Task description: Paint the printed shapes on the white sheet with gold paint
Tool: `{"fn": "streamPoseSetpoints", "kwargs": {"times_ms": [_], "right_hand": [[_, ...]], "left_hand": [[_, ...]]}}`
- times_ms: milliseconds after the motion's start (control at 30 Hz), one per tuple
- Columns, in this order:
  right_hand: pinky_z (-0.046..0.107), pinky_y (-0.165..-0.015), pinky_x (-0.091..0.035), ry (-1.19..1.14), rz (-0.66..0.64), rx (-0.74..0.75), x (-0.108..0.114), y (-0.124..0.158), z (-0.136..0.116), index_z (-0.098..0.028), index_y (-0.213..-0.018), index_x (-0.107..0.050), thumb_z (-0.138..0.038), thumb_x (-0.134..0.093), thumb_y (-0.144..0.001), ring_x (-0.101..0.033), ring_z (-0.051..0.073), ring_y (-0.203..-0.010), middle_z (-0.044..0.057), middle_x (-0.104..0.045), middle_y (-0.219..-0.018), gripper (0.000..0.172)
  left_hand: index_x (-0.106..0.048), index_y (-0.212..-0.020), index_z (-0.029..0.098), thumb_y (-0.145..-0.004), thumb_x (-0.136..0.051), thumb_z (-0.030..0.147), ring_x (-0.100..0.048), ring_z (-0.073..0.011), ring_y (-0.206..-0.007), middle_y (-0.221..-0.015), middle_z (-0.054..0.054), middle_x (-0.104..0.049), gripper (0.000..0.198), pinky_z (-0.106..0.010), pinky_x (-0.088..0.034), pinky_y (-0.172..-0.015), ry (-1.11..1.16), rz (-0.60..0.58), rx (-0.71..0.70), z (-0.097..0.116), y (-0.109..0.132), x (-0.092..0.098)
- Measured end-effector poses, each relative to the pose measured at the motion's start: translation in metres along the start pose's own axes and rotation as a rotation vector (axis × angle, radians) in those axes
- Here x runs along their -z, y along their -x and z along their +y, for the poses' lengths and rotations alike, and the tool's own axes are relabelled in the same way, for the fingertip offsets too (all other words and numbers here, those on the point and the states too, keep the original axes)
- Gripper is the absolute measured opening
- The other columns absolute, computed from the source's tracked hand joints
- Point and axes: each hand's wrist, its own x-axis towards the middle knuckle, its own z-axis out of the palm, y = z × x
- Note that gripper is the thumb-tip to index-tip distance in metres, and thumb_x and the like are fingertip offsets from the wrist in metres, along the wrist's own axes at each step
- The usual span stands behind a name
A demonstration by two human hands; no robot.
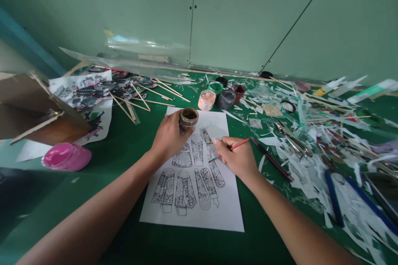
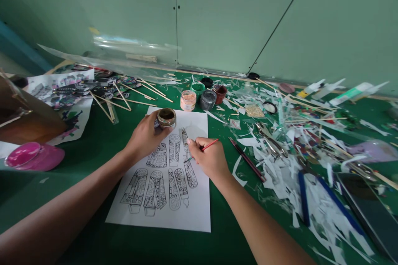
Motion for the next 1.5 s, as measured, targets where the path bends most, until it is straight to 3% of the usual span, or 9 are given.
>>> {"fn": "streamPoseSetpoints", "kwargs": {"times_ms": [1500], "right_hand": [[0.023,-0.040,-0.034,-0.040,0.001,-0.002,-0.0005,-0.0003,0.0012,-0.022,-0.043,-0.036,-0.036,-0.053,-0.085,-0.041,0.009,-0.036,-0.004,-0.041,-0.036,0.048]], "left_hand": [[-0.051,-0.117,0.020,-0.080,-0.063,0.025,-0.056,-0.0310,-0.107,-0.110,-0.011,-0.064,0.039,-0.048,-0.048,-0.088,0.005,0.005,-0.007,-0.0007,0.0000,0.0001]]}}
